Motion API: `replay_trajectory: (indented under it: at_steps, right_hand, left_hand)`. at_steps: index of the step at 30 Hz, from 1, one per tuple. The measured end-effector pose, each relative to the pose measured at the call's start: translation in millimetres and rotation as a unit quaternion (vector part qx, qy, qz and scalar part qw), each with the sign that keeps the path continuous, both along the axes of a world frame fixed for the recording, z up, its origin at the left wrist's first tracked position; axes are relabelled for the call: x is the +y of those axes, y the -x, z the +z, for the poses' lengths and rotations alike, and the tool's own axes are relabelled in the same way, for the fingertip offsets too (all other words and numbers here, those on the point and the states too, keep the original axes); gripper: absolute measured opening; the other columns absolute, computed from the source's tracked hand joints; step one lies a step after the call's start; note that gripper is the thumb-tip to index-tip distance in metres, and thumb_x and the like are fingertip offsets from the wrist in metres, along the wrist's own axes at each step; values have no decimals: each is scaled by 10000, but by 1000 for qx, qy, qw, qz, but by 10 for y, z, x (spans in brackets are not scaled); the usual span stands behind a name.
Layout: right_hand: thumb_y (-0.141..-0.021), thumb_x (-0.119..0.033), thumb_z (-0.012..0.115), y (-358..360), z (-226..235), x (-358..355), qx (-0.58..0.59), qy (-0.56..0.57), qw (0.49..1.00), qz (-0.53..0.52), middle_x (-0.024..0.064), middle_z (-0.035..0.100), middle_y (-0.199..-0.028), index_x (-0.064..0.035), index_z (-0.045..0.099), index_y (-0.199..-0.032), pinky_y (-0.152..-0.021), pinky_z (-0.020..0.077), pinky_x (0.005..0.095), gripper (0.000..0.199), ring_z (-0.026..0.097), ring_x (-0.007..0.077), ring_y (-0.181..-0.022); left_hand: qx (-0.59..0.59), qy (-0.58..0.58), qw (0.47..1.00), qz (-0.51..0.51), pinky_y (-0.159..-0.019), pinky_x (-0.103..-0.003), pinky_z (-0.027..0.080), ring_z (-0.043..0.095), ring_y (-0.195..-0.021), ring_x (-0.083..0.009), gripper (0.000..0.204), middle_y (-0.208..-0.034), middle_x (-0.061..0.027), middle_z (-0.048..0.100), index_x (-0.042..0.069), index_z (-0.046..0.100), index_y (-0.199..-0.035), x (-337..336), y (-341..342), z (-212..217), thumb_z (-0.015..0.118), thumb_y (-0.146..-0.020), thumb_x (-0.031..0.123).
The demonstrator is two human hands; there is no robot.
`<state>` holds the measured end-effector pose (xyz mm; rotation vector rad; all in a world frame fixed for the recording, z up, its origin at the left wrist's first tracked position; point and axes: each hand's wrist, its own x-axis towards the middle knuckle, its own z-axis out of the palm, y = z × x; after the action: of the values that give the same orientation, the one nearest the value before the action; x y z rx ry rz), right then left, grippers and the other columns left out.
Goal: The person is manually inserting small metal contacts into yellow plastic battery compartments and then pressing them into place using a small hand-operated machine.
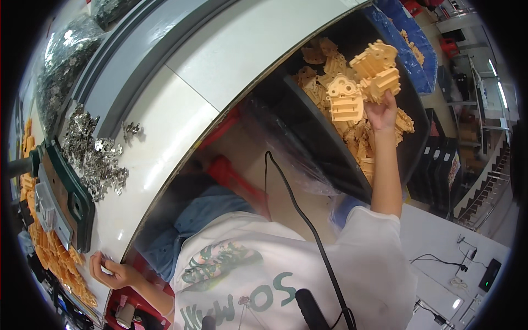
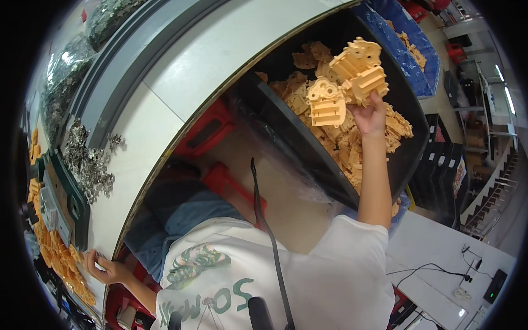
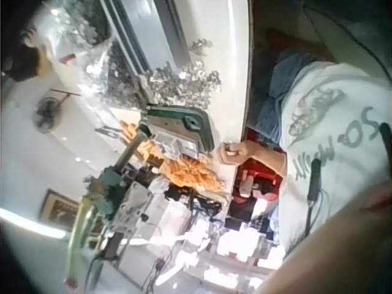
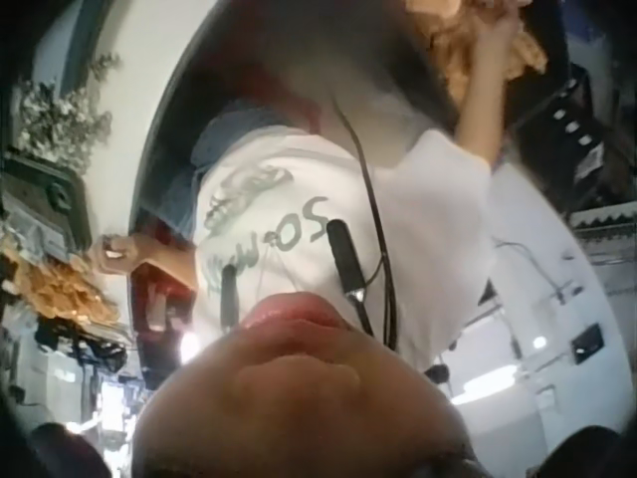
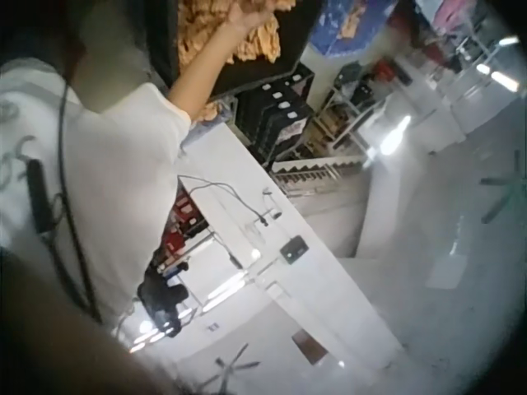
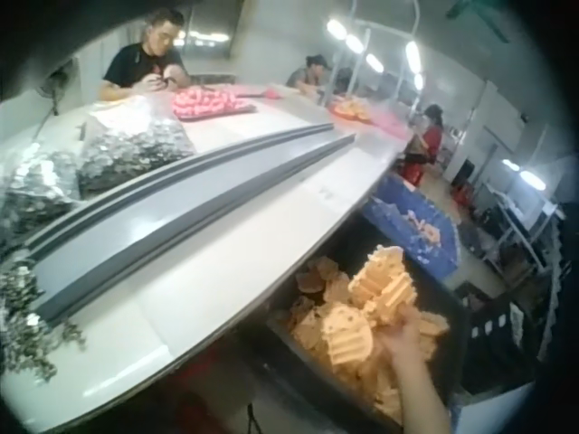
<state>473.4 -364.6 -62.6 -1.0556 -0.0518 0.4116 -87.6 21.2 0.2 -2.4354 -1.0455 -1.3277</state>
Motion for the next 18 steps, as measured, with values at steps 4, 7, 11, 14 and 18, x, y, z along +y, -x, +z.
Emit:
replay_trajectory:
  at_steps: [4,7,11,14,18]
  right_hand:
    - [-793,-267,662,328,515,277,-5,-44,995,-86,154,482,-1289,-54,421,-1304,-986,378,550,604,452,335,-1194]
    - [-829,-215,621,565,768,415,4,-169,983,-72,133,493,-1282,-49,425,-1302,-1035,360,460,538,458,307,-1187]
    - [-834,-222,613,1220,1053,931,-6,-195,981,-13,130,501,-1268,-52,435,-1293,-1029,369,456,521,465,298,-1178]
    - [-827,-248,618,1704,1110,1322,36,-270,952,138,127,510,-1254,-54,444,-1289,-1020,383,443,530,474,289,-1166]
    - [-799,-263,656,2279,1131,1571,-10,-140,984,111,102,484,-1281,-103,401,-1326,-941,447,493,607,493,291,-1164]
  left_hand:
    - [-23,-3,1000,-5,-763,-324,521,576,-856,-246,188,-933,-144,571,-74,593,-940,-10,-49,36,439,-832,-77]
    - [-12,7,999,-29,-792,-330,492,560,-906,-257,201,-977,-146,548,-61,567,-1002,-91,-155,186,454,-836,-59]
    - [-151,269,919,-245,-851,-372,458,552,-976,-270,344,-1130,-190,508,-52,499,-1128,-517,-803,375,546,-832,119]
    - [-253,615,603,-441,-923,-388,436,512,-1128,-314,652,-1282,-208,435,-26,273,-1366,-767,-1537,601,578,-860,250]
    - [-287,822,296,-393,-915,-337,453,530,-1122,-220,566,-1247,-155,497,-30,311,-1345,-881,-1838,616,571,-888,180]
